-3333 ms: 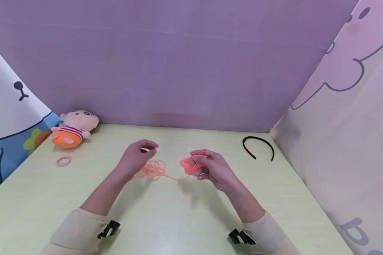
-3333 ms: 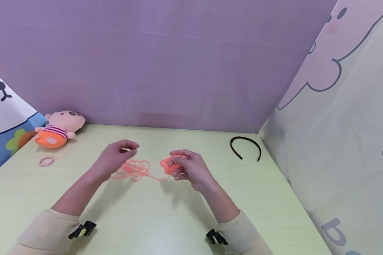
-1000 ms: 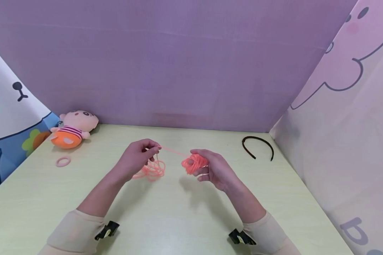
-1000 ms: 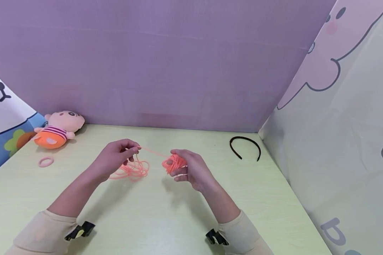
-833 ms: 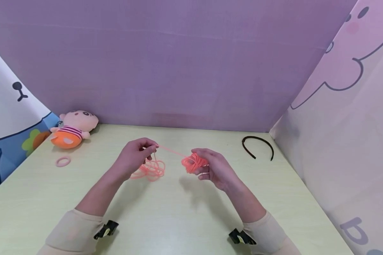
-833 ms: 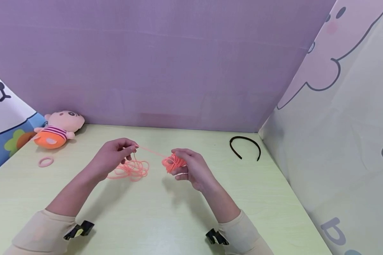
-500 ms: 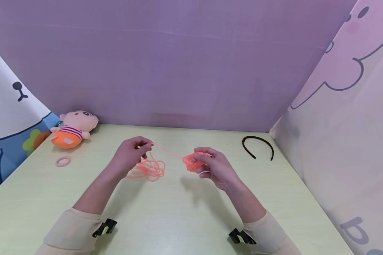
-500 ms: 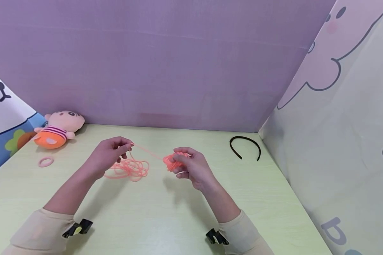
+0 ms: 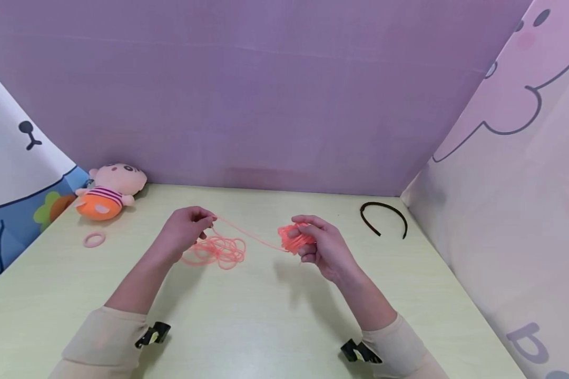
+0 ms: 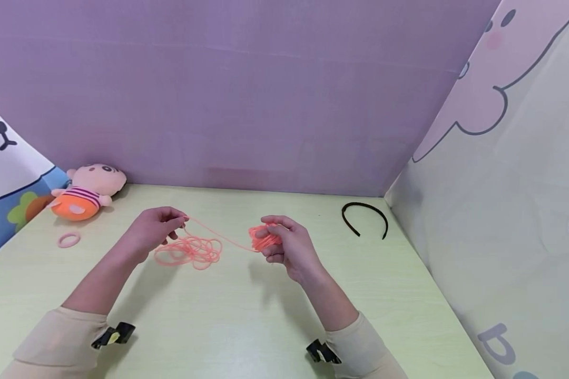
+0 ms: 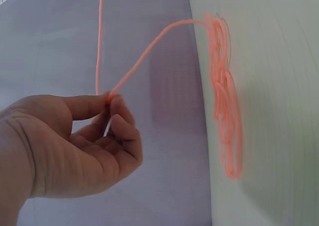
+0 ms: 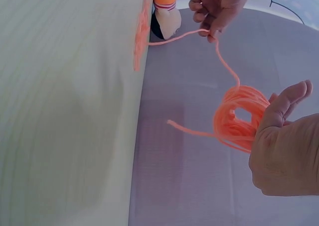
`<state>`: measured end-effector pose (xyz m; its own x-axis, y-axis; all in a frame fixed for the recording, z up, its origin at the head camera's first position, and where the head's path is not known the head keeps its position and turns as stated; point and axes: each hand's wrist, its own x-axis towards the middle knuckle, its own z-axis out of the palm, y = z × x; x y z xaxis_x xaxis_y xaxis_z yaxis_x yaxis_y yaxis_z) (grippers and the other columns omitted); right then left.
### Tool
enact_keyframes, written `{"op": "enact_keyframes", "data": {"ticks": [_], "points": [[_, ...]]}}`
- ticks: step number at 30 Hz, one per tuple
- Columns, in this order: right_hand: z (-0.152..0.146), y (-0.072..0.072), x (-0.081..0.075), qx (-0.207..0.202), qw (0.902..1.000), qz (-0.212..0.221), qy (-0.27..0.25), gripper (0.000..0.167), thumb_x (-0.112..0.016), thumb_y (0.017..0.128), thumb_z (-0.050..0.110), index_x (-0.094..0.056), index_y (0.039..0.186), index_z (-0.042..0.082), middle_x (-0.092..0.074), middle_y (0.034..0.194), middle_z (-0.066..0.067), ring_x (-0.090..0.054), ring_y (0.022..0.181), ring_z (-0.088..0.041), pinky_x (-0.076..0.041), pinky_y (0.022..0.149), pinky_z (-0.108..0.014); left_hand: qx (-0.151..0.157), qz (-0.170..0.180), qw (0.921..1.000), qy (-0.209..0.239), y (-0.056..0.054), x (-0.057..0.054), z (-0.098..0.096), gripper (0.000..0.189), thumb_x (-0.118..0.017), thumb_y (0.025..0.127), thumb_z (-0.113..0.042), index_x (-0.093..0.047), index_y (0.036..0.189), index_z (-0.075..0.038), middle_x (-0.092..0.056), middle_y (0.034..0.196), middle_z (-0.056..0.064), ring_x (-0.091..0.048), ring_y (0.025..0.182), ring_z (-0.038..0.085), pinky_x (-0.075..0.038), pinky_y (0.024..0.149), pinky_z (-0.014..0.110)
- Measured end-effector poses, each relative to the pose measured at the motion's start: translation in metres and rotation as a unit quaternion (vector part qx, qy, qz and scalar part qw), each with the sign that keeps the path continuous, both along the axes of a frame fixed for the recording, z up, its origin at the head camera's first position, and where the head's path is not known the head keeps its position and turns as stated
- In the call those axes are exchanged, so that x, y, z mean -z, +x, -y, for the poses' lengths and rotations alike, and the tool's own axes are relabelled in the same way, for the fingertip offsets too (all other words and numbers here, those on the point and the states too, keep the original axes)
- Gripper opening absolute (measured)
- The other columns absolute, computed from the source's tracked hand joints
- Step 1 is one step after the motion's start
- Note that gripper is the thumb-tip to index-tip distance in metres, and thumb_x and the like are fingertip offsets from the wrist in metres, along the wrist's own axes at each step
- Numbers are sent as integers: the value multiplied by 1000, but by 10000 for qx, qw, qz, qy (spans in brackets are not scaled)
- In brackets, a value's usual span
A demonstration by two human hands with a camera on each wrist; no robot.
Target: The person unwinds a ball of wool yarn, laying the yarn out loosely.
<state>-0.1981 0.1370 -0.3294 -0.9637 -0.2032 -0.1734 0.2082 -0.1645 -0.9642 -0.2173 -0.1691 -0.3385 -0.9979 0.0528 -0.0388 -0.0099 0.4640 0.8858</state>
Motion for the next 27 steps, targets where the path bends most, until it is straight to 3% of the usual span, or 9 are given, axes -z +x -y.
{"op": "enact_keyframes", "data": {"ticks": [5,9,13,18,27], "points": [[0,1,-1,-101,9999,40,-93,32,-53,102,6,-59,133,5,-71,93,-6,-51,46,-9,-47,47,-20,424,191,9979,-451,2,3,-3,27,-56,102,-14,-60,124,2,-61,112,20,-59,88,28,-50,74,38],[0,3,-2,-249,9996,43,-158,32,-53,102,8,-59,133,5,-70,95,-6,-53,46,-9,-48,48,-20,839,142,9939,-705,5,5,-13,30,-61,99,-13,-59,126,0,-59,110,15,-58,88,26,-48,72,35],[1,4,-2,-421,9987,-6,-272,33,-53,103,10,-58,135,4,-71,100,-7,-56,48,-9,-50,50,-21,1468,152,9882,-399,10,7,-28,25,-63,98,-12,-63,120,-2,-61,110,12,-60,85,25,-49,70,34],[1,5,-2,-657,9967,-56,-473,35,-49,105,13,-53,138,2,-73,104,-8,-60,49,-8,-52,51,-21,2156,492,9751,137,18,13,-48,24,-65,97,-15,-65,119,-4,-63,118,13,-66,82,27,-52,67,37],[2,6,-3,-1017,9904,-14,-940,38,-43,107,20,-50,139,0,-74,107,-10,-63,51,-7,-53,52,-21,2898,1016,9493,670,28,24,-72,49,-64,100,-18,-49,145,-4,-50,148,15,-69,79,27,-55,64,36]]}}
